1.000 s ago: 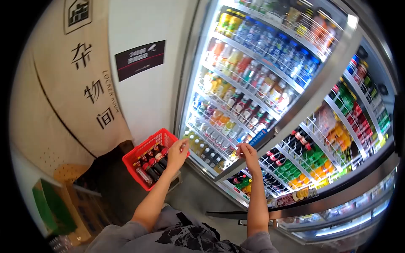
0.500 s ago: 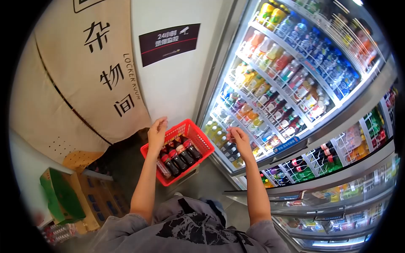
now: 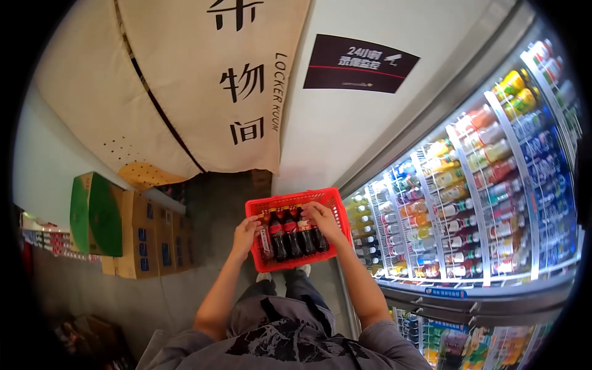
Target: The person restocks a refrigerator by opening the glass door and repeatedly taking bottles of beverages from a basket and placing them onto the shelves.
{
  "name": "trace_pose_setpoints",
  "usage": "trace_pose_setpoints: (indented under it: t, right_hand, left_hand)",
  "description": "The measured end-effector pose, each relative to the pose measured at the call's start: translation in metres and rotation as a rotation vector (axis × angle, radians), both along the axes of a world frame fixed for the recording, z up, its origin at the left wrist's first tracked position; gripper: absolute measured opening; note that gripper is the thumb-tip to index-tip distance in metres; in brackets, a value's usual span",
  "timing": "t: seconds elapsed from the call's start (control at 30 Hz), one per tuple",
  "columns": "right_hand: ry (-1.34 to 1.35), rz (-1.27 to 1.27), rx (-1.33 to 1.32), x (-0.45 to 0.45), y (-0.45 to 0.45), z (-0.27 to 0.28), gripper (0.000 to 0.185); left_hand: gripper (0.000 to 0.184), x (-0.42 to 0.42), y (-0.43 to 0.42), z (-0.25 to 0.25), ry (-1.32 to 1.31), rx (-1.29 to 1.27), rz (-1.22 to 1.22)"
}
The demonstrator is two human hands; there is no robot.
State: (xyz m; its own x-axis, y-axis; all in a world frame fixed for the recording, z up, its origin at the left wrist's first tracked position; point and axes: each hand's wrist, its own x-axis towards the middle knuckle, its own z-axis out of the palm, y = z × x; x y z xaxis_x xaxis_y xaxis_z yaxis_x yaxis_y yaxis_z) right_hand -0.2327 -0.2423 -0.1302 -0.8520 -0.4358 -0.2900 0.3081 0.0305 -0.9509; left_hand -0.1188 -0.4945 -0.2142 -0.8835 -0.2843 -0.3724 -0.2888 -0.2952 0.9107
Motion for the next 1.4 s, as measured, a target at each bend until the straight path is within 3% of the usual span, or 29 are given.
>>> trace_pose_setpoints:
  t: [0.27, 0.37, 0.4, 0.47, 0.6, 0.67, 0.8, 0.87, 1.0, 1.07, 1.17, 1.23, 1.3, 1.4]
  right_hand:
    - [-0.151, 0.003, 0.094, -0.034, 0.045, -0.117, 0.03]
    - [-0.014, -0.098, 0.328, -0.043, 0.074, -0.18, 0.04]
    - [-0.024, -0.083, 0.328, -0.043, 0.077, -0.186, 0.04]
    - [0.089, -0.099, 0.605, -0.042, 0.082, -0.198, 0.049]
    - [-0.043, 0.08, 0.613, -0.043, 0.087, -0.238, 0.058]
    - [0.202, 0.0, 0.802, -0.029, 0.09, -0.273, 0.073]
    - [0.101, 0.054, 0.84, -0.024, 0.099, -0.296, 0.085]
    - [0.217, 0.036, 0.876, -0.014, 0.109, -0.325, 0.087]
    - [0.069, 0.132, 0.831, -0.01, 0.113, -0.308, 0.088]
    - [0.246, 0.127, 0.874, -0.003, 0.112, -0.301, 0.087]
    - [0.209, 0.102, 0.91, -0.004, 0.108, -0.306, 0.086]
    - [0.189, 0.087, 0.922, -0.001, 0.107, -0.301, 0.084]
    - [0.129, 0.058, 0.829, -0.004, 0.106, -0.293, 0.071]
    - [0.167, 0.011, 0.793, 0.0, 0.105, -0.271, 0.074]
  left_hand:
    - [0.034, -0.003, 0.058, -0.076, -0.19, 0.046, 0.04]
    - [0.035, -0.006, 0.082, -0.121, -0.279, -0.103, 0.034]
    - [0.035, -0.006, 0.09, -0.13, -0.292, -0.102, 0.045]
    - [0.037, -0.004, 0.105, -0.148, -0.329, -0.117, -0.037]
    - [0.039, -0.012, 0.134, -0.147, -0.372, -0.145, -0.069]
    - [0.039, -0.02, 0.15, -0.153, -0.404, -0.163, -0.099]
    - [0.038, -0.042, 0.183, -0.139, -0.394, 0.121, -0.071]
    - [0.04, -0.051, 0.199, -0.145, -0.372, 0.188, -0.109]
    - [0.042, -0.053, 0.226, -0.198, -0.413, 0.04, -0.213]
    - [0.044, -0.053, 0.239, -0.205, -0.394, 0.086, -0.153]
    - [0.041, -0.058, 0.247, -0.194, -0.398, -0.142, -0.164]
    - [0.041, -0.06, 0.245, -0.191, -0.396, -0.113, -0.16]
    - [0.041, -0.055, 0.242, -0.181, -0.392, -0.085, -0.168]
    - [0.042, -0.052, 0.237, -0.165, -0.471, -0.044, -0.194]
